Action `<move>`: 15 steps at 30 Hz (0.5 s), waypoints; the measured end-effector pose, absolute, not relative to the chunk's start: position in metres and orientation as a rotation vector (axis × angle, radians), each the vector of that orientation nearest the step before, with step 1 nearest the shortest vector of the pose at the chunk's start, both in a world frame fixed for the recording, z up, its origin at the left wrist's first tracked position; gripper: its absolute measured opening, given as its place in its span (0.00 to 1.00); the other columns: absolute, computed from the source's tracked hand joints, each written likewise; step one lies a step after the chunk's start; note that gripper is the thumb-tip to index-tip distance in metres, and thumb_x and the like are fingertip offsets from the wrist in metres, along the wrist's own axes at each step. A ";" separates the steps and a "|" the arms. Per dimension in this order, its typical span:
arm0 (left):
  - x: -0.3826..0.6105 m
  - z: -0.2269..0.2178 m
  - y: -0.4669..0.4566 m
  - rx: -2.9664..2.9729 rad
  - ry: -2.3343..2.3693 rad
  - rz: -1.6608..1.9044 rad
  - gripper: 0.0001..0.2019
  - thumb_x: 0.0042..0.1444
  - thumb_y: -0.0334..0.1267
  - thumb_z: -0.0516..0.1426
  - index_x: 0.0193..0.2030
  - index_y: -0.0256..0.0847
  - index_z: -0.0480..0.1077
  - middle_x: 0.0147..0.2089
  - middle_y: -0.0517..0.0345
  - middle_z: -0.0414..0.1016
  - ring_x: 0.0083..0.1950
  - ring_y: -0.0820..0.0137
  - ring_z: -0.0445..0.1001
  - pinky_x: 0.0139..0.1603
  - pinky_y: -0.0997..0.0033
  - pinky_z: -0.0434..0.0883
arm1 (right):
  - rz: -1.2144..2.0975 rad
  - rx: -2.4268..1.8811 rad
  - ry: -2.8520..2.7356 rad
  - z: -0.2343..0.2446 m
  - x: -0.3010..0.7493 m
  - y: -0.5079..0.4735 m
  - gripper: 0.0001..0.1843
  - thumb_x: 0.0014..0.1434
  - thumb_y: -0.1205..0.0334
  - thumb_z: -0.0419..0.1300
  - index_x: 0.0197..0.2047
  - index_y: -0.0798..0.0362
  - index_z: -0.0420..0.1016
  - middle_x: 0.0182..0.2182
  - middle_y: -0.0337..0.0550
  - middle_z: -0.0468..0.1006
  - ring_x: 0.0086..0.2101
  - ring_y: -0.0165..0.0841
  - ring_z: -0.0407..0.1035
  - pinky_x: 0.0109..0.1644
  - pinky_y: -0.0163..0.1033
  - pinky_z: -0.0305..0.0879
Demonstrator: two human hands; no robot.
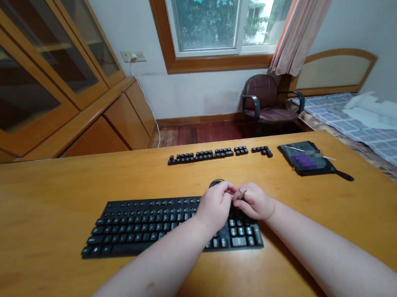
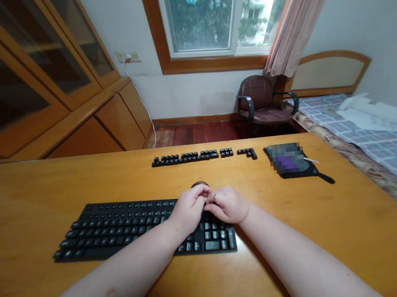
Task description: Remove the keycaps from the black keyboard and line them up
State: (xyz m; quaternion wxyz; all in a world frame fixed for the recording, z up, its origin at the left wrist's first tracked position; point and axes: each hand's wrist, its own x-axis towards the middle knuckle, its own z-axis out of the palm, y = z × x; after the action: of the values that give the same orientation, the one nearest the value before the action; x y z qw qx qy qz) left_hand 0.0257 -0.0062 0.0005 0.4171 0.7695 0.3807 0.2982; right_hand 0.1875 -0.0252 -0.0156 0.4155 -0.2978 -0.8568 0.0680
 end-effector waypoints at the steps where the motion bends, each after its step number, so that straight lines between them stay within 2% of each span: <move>1: 0.025 0.002 -0.006 1.978 0.967 0.710 0.12 0.51 0.27 0.46 0.36 0.40 0.69 0.35 0.58 0.74 0.39 0.68 0.72 0.40 0.71 0.67 | 0.187 -0.793 -2.100 -0.016 0.188 -0.025 0.12 0.62 0.61 0.49 0.27 0.52 0.65 0.18 0.40 0.72 0.21 0.28 0.67 0.27 0.33 0.63; 4: 0.025 0.005 -0.006 2.088 0.960 0.609 0.13 0.52 0.28 0.47 0.40 0.42 0.68 0.38 0.57 0.75 0.40 0.67 0.72 0.40 0.70 0.67 | 0.267 -0.932 -1.987 -0.018 0.188 -0.024 0.14 0.62 0.61 0.48 0.26 0.52 0.66 0.18 0.40 0.72 0.21 0.29 0.68 0.27 0.34 0.64; 6: 0.026 0.007 -0.007 2.152 0.927 0.568 0.12 0.51 0.29 0.49 0.42 0.42 0.67 0.38 0.57 0.75 0.40 0.66 0.72 0.40 0.69 0.66 | 0.360 -1.041 -1.877 -0.020 0.189 -0.022 0.15 0.62 0.57 0.48 0.26 0.52 0.66 0.19 0.40 0.72 0.21 0.29 0.68 0.26 0.34 0.65; 9: 0.030 0.007 -0.009 2.254 0.835 0.521 0.12 0.48 0.34 0.55 0.42 0.42 0.66 0.36 0.59 0.75 0.39 0.64 0.71 0.42 0.67 0.66 | 0.568 -1.208 -1.507 -0.026 0.194 -0.017 0.18 0.62 0.50 0.46 0.26 0.51 0.63 0.15 0.37 0.70 0.16 0.28 0.66 0.20 0.33 0.63; 12: 0.033 0.004 -0.011 2.309 0.830 0.512 0.12 0.47 0.37 0.58 0.41 0.42 0.67 0.36 0.60 0.76 0.40 0.63 0.70 0.45 0.64 0.64 | 0.708 -1.231 -1.264 -0.029 0.198 -0.013 0.19 0.60 0.46 0.48 0.27 0.51 0.61 0.13 0.34 0.69 0.13 0.28 0.64 0.17 0.32 0.62; 15: 0.034 0.002 -0.010 2.270 0.880 0.498 0.13 0.49 0.38 0.59 0.43 0.42 0.67 0.36 0.61 0.77 0.40 0.64 0.70 0.44 0.64 0.64 | 0.740 -1.208 -1.234 -0.029 0.198 -0.011 0.19 0.59 0.45 0.50 0.27 0.51 0.62 0.13 0.35 0.69 0.13 0.28 0.64 0.16 0.32 0.62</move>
State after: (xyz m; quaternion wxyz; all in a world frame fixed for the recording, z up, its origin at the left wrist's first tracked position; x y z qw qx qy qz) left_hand 0.0342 -0.0103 0.0021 0.3225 0.8646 0.3353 0.1898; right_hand 0.1975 -0.0110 -0.0286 0.5903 -0.5192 -0.5300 0.3179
